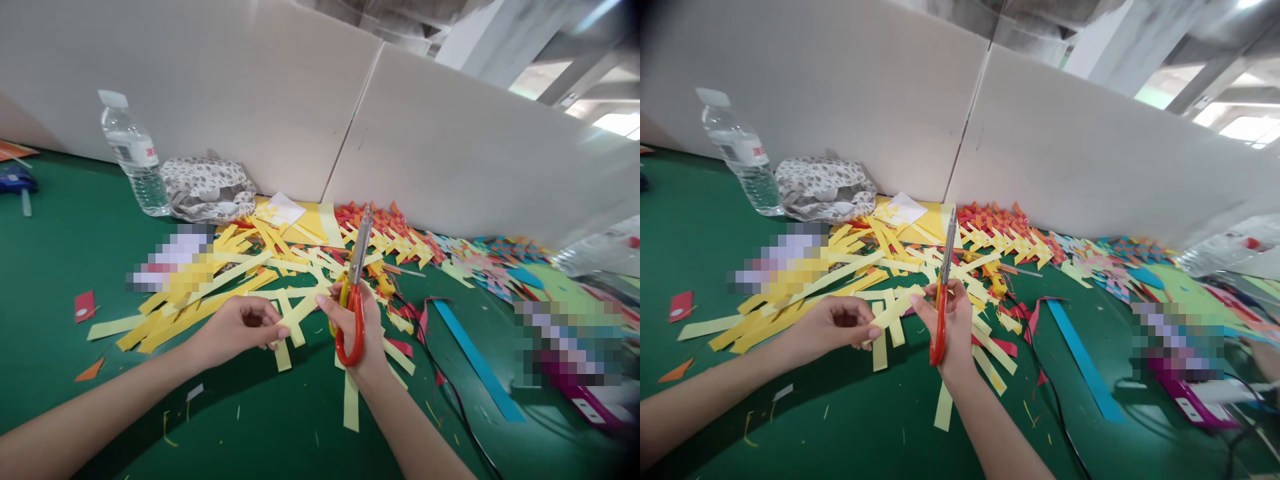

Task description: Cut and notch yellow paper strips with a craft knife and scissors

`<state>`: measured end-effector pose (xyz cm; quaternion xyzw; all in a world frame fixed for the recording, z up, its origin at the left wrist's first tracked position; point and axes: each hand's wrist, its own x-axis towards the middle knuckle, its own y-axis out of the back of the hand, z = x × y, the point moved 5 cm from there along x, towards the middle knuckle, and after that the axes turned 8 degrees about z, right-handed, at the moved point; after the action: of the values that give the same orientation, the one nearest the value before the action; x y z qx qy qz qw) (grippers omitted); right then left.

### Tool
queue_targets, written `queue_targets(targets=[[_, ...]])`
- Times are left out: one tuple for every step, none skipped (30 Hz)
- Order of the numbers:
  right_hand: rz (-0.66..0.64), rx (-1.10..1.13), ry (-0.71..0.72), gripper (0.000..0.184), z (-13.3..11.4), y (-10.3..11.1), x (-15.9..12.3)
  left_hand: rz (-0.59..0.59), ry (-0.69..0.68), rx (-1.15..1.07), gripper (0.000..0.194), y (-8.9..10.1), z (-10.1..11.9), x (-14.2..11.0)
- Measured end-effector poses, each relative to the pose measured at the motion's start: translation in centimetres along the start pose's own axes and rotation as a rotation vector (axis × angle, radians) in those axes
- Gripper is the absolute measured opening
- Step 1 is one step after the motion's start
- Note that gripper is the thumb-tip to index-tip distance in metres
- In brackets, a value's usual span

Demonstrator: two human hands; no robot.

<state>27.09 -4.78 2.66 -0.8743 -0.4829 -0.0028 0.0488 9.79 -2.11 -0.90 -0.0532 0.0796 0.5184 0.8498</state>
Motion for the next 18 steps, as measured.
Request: queue_targets(targets=[[0.006, 0.002, -0.002, 0.041, -0.01, 0.01, 0.02, -0.002, 0.005, 0.003, 0.018, -0.06, -0.03, -0.01], [0.007, 0.000, -0.004, 0.041, 0.02, -0.01, 0.02, -0.008, 0.010, 0.005, 0.017, -0.14, -0.05, -0.04], [0.006, -0.002, -0.005, 0.040, 0.05, -0.03, 0.00, -0.012, 0.015, 0.004, 0.017, -0.22, -0.06, -0.08], [0.003, 0.002, -0.003, 0.040, 0.09, -0.05, -0.02, -0.011, 0.021, -0.002, 0.017, -0.27, -0.06, -0.12], [0.002, 0.012, 0.000, 0.039, 0.13, -0.07, -0.04, -0.005, 0.028, -0.012, 0.017, -0.29, -0.06, -0.15], [0.001, 0.023, 0.002, 0.038, 0.18, -0.08, -0.07, 0.007, 0.033, -0.025, 0.018, -0.29, -0.06, -0.16], [0.001, 0.033, 0.004, 0.038, 0.22, -0.08, -0.08, 0.019, 0.038, -0.037, 0.019, -0.26, -0.05, -0.16], [-0.001, 0.040, 0.006, 0.038, 0.25, -0.09, -0.09, 0.029, 0.040, -0.047, 0.020, -0.24, -0.05, -0.15], [-0.002, 0.040, 0.007, 0.038, 0.27, -0.10, -0.09, 0.035, 0.042, -0.053, 0.020, -0.22, -0.06, -0.13], [-0.003, 0.033, 0.011, 0.038, 0.27, -0.10, -0.08, 0.034, 0.046, -0.054, 0.020, -0.20, -0.09, -0.11], [-0.001, 0.022, 0.016, 0.038, 0.26, -0.09, -0.05, 0.028, 0.049, -0.051, 0.019, -0.19, -0.13, -0.08], [0.005, 0.013, 0.021, 0.037, 0.24, -0.05, 0.00, 0.015, 0.054, -0.046, 0.019, -0.20, -0.18, -0.07], [0.015, 0.005, 0.023, 0.037, 0.24, 0.01, 0.08, -0.001, 0.059, -0.038, 0.018, -0.22, -0.22, -0.06], [0.027, 0.003, 0.025, 0.037, 0.25, 0.10, 0.16, -0.019, 0.061, -0.030, 0.018, -0.25, -0.23, -0.05], [0.038, 0.007, 0.027, 0.037, 0.28, 0.19, 0.26, -0.033, 0.065, -0.021, 0.018, -0.28, -0.24, -0.05], [0.047, 0.017, 0.030, 0.037, 0.32, 0.27, 0.35, -0.041, 0.070, -0.014, 0.018, -0.29, -0.23, -0.06], [0.054, 0.028, 0.032, 0.037, 0.38, 0.36, 0.43, -0.043, 0.079, -0.010, 0.018, -0.29, -0.24, -0.06], [0.059, 0.039, 0.035, 0.038, 0.43, 0.43, 0.49, -0.037, 0.087, -0.009, 0.019, -0.27, -0.23, -0.06]])
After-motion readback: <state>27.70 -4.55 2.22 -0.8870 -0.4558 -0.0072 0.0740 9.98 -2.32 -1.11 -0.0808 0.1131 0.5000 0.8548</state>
